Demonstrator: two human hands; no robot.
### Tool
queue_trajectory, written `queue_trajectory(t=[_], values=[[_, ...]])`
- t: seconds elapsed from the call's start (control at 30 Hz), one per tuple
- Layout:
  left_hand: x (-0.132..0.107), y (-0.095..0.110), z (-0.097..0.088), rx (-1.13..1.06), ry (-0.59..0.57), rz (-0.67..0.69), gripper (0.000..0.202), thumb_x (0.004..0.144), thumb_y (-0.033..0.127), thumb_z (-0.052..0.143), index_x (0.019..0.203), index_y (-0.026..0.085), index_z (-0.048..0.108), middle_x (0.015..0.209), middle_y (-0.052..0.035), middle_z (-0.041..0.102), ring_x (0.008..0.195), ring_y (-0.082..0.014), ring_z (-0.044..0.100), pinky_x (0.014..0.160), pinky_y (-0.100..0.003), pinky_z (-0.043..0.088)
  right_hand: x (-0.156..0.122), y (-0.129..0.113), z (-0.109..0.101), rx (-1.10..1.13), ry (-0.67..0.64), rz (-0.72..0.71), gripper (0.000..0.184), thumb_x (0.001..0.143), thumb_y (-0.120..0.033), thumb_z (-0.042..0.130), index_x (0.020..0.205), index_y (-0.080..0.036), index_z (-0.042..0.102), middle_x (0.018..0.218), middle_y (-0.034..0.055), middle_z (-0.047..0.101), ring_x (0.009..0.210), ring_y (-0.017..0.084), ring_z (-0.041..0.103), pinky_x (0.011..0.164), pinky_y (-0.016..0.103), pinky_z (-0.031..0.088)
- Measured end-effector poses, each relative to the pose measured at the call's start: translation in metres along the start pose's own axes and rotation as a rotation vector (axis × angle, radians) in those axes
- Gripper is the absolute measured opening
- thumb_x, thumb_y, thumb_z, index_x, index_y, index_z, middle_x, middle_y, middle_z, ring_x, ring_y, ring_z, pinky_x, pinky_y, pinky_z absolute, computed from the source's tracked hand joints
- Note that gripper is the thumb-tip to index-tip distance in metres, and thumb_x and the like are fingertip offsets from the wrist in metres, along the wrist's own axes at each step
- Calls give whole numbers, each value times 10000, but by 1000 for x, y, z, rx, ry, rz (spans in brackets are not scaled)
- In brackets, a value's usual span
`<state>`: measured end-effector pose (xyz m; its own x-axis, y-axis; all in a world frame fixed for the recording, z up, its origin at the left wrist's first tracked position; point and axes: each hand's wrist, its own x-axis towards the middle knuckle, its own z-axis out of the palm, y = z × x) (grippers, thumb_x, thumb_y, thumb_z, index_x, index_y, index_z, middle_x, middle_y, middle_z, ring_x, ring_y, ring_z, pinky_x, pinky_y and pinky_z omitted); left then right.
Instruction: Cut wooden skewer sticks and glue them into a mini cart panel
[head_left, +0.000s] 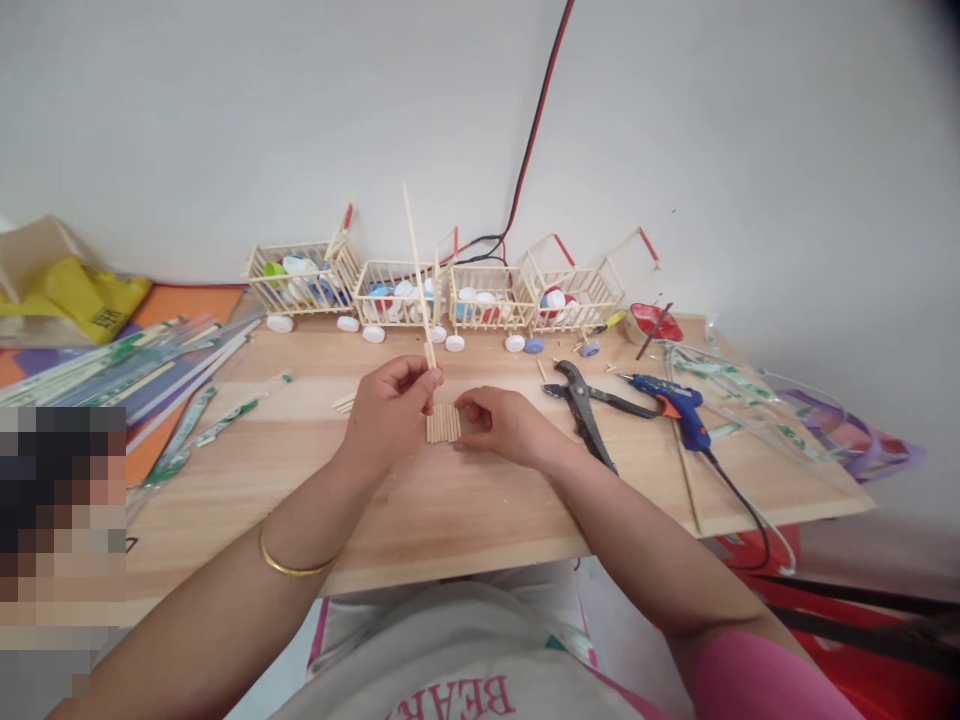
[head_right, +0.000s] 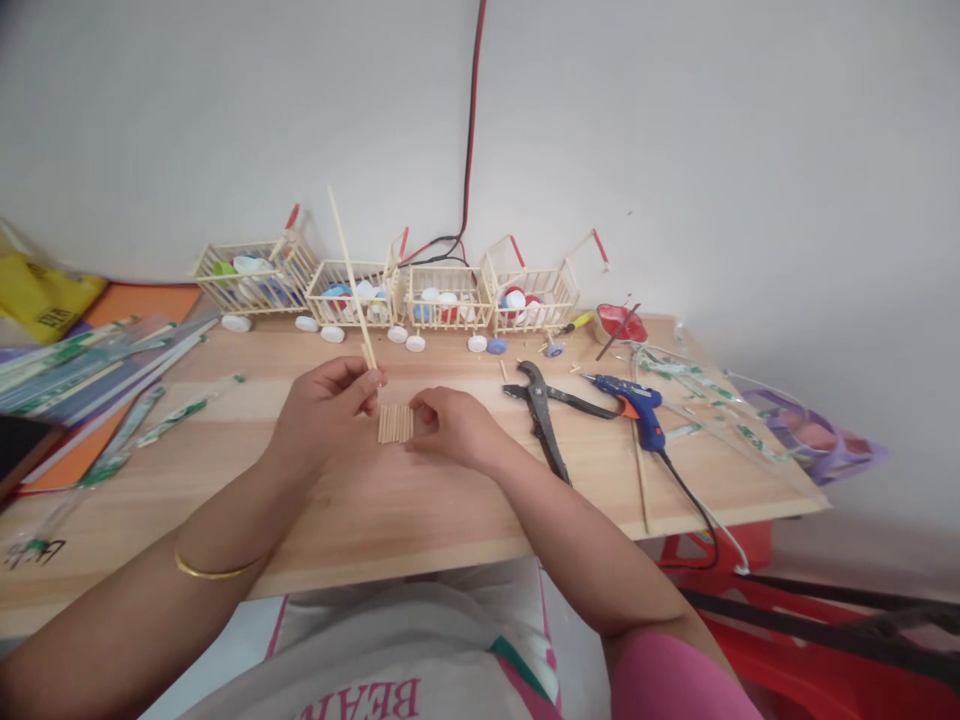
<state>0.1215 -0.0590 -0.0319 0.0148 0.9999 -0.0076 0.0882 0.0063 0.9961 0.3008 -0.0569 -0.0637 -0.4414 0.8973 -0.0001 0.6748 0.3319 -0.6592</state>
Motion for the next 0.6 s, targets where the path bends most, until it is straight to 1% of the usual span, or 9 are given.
queue_trajectory(t=[0.07,0.2,0.37,0.5,0.6], values=[[0,0,0,0,-1,6,148,741,299,605,732,151,603,513,40,495,485,-73,437,494,-196,360,0,0,-1,27,-5,10,378,610,-301,745,937,-180,600,746,-20,555,639,102,472,571,216,343],[0,0,0,-6,-5,3,155,739,304,606,725,149,602,510,41,494,482,-71,437,491,-192,356,-2,2,-4,113,0,39,332,645,-221,689,961,-189,593,757,-20,570,637,95,484,574,209,365],[-1,2,1,-11,5,-13,153,728,301,615,720,148,608,504,42,492,467,-72,430,478,-194,350,-3,11,-7,301,31,48,387,696,-184,617,1073,-194,534,781,-13,582,653,91,526,607,212,418],[-1,4,-1,-16,17,4,148,736,295,605,714,149,616,508,36,501,479,-77,444,493,-196,358,-2,14,-10,516,-9,50,405,750,-210,584,1144,-191,490,864,18,612,778,113,589,714,248,461],[0,5,-2,-35,44,16,144,738,290,604,705,150,612,503,37,497,475,-78,443,498,-200,360,-2,14,-11,605,-9,87,371,781,-224,567,1143,-201,490,914,36,640,896,138,612,795,285,471]])
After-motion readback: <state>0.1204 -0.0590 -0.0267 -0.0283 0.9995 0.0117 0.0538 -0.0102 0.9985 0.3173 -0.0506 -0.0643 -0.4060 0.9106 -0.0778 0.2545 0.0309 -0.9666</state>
